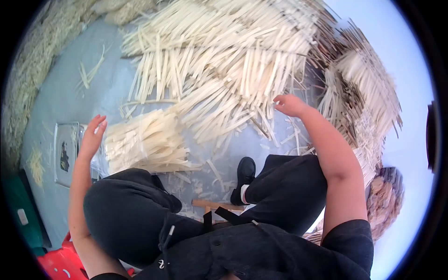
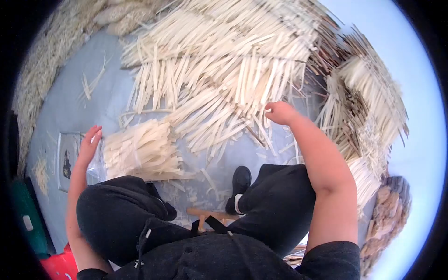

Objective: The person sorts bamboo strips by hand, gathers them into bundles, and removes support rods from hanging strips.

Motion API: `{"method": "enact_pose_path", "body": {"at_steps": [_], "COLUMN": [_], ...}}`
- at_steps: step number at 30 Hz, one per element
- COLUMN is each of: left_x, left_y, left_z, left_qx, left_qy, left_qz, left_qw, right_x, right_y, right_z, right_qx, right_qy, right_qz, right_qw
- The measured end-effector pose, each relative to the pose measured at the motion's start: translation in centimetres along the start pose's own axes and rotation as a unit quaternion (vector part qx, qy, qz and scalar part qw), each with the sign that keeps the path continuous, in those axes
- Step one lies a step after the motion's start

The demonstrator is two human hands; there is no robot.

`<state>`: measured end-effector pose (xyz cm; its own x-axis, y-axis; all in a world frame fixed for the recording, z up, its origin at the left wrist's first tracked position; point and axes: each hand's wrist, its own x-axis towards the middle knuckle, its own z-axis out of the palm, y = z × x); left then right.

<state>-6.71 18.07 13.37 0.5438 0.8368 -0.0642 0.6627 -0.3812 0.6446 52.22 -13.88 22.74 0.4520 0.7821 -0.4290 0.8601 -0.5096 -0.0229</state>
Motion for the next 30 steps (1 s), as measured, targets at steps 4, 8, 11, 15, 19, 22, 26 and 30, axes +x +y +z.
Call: {"method": "enact_pose_path", "body": {"at_steps": [4, 8, 11, 15, 19, 22, 26, 30], "left_x": [-1.1, -4.5, -6.6, -9.4, -8.4, -5.6, -2.4, -0.2], "left_y": [12.7, 24.3, 30.4, 37.2, 40.0, 37.7, 33.9, 33.2], "left_z": [-6.4, -7.5, -5.2, -1.1, 3.1, 5.9, 6.5, 6.7], "left_qx": [-0.141, -0.178, -0.169, -0.141, -0.152, -0.034, -0.017, -0.018], "left_qy": [-0.102, -0.156, -0.216, -0.297, -0.360, -0.315, -0.313, -0.279], "left_qz": [-0.020, 0.043, 0.068, 0.201, 0.232, 0.231, 0.128, 0.078], "left_qw": [0.984, 0.971, 0.959, 0.923, 0.891, 0.920, 0.941, 0.957], "right_x": [-4.6, -8.2, -8.4, -5.1, 0.3, 5.2, 12.5, 19.5], "right_y": [4.0, 5.9, 7.7, 11.4, 14.5, 16.6, 18.8, 21.7], "right_z": [-1.9, -2.1, -1.5, 0.4, 0.8, 0.6, 1.4, 1.8], "right_qx": [0.054, 0.069, 0.084, 0.089, 0.081, 0.086, 0.088, 0.084], "right_qy": [0.004, -0.009, -0.026, -0.025, 0.012, 0.026, 0.098, 0.170], "right_qz": [-0.013, -0.009, -0.008, 0.008, 0.024, 0.061, 0.107, 0.137], "right_qw": [0.998, 0.998, 0.996, 0.996, 0.996, 0.994, 0.986, 0.972]}}
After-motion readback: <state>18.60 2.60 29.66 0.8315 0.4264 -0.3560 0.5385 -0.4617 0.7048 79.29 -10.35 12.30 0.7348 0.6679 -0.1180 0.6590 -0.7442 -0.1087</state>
